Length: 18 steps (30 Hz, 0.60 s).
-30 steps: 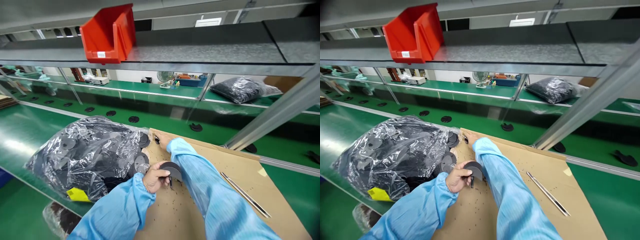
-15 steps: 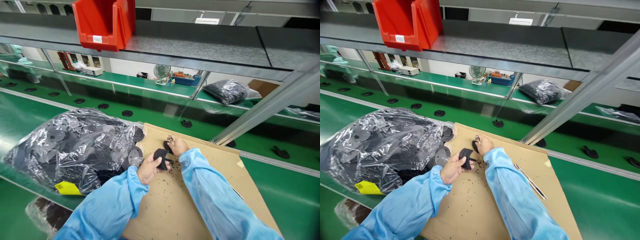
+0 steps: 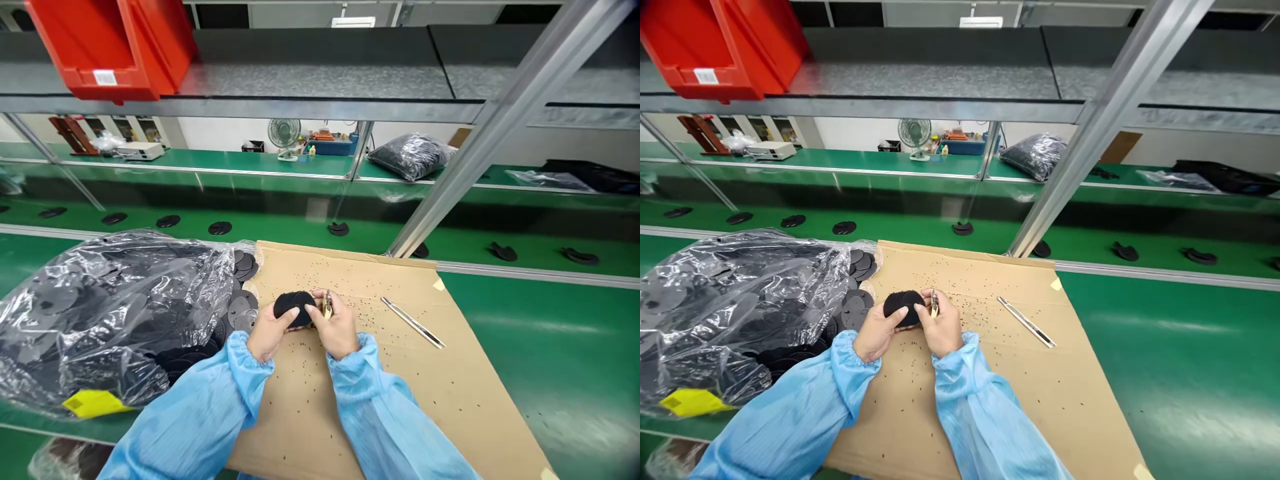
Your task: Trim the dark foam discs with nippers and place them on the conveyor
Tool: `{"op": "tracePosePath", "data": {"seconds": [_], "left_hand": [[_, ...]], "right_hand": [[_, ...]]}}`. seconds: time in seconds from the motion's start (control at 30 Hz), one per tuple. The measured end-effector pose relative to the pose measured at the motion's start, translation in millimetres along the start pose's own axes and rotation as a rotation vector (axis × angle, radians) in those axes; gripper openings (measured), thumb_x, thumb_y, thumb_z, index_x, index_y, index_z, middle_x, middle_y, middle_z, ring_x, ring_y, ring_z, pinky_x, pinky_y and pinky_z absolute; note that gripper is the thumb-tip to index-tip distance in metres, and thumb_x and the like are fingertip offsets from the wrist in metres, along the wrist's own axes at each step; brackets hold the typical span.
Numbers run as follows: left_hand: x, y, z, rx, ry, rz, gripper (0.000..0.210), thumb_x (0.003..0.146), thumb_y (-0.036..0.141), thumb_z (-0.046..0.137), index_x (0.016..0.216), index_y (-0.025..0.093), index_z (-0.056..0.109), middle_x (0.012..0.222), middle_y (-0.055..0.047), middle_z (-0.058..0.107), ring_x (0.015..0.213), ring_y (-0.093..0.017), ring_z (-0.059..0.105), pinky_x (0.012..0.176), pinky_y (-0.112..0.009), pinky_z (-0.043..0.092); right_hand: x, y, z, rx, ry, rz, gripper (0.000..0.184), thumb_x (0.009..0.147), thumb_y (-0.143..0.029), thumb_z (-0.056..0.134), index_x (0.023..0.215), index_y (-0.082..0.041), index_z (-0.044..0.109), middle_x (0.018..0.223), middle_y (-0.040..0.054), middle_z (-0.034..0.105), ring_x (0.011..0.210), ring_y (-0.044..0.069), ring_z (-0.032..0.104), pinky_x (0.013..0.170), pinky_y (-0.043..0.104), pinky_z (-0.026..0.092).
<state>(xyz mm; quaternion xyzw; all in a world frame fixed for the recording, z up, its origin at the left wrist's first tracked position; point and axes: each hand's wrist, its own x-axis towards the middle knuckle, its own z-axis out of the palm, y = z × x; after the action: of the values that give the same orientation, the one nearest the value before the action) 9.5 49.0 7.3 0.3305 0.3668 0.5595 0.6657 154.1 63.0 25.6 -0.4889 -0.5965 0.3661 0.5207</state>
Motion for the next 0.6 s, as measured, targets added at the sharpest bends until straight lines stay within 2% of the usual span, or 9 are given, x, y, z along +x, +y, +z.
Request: {"op": "tracePosePath", "data": {"seconds": [0.2,0.33,0.43,0.6], "left_hand": [[0.9,-4.0,-2.5,0.055,0.021,0.040,0.039,0.068,0.028,0.077,0.104,0.014,0.068,0.104,-0.011,0.069,0.098,-0.024,0.064,0.092,-0.040,0.049],[-0.2,-2.8,-2.6,0.061,0.032,0.027,0.038,0.069,0.028,0.076,0.103,0.013,0.068,0.104,-0.011,0.070,0.097,-0.024,0.064,0.090,-0.040,0.049],[-2.0,0.1,-1.1,0.050,0.022,0.018,0.037,0.068,0.027,0.077,0.100,0.013,0.068,0.103,-0.012,0.070,0.095,-0.024,0.065,0.088,-0.039,0.051],[-4.1,3.1,0.2,0.035,-0.011,-0.010,0.035,0.066,0.027,0.079,0.094,0.012,0.068,0.094,-0.011,0.071,0.085,-0.023,0.066,0.081,-0.040,0.053]], "right_hand": [[-3.0,-0.9,-5.1,-0.090,-0.032,-0.040,0.023,0.075,-0.027,0.062,0.097,-0.019,0.061,0.078,0.0026,0.064,0.070,0.018,0.060,0.070,0.031,0.050],[-4.3,-0.8,-4.4,-0.087,-0.025,0.003,0.026,0.074,-0.028,0.063,0.099,-0.019,0.061,0.083,0.0041,0.066,0.072,0.018,0.060,0.073,0.034,0.051],[-3.8,-2.0,-4.6,0.025,-0.077,0.089,0.028,0.072,-0.032,0.067,0.096,-0.019,0.061,0.088,0.0051,0.066,0.077,0.019,0.062,0.075,0.034,0.052],[-3.5,-2.6,-4.1,0.255,-0.117,0.224,0.039,0.062,-0.035,0.077,0.092,-0.018,0.060,0.081,0.0038,0.066,0.076,0.020,0.063,0.072,0.033,0.053]]}}
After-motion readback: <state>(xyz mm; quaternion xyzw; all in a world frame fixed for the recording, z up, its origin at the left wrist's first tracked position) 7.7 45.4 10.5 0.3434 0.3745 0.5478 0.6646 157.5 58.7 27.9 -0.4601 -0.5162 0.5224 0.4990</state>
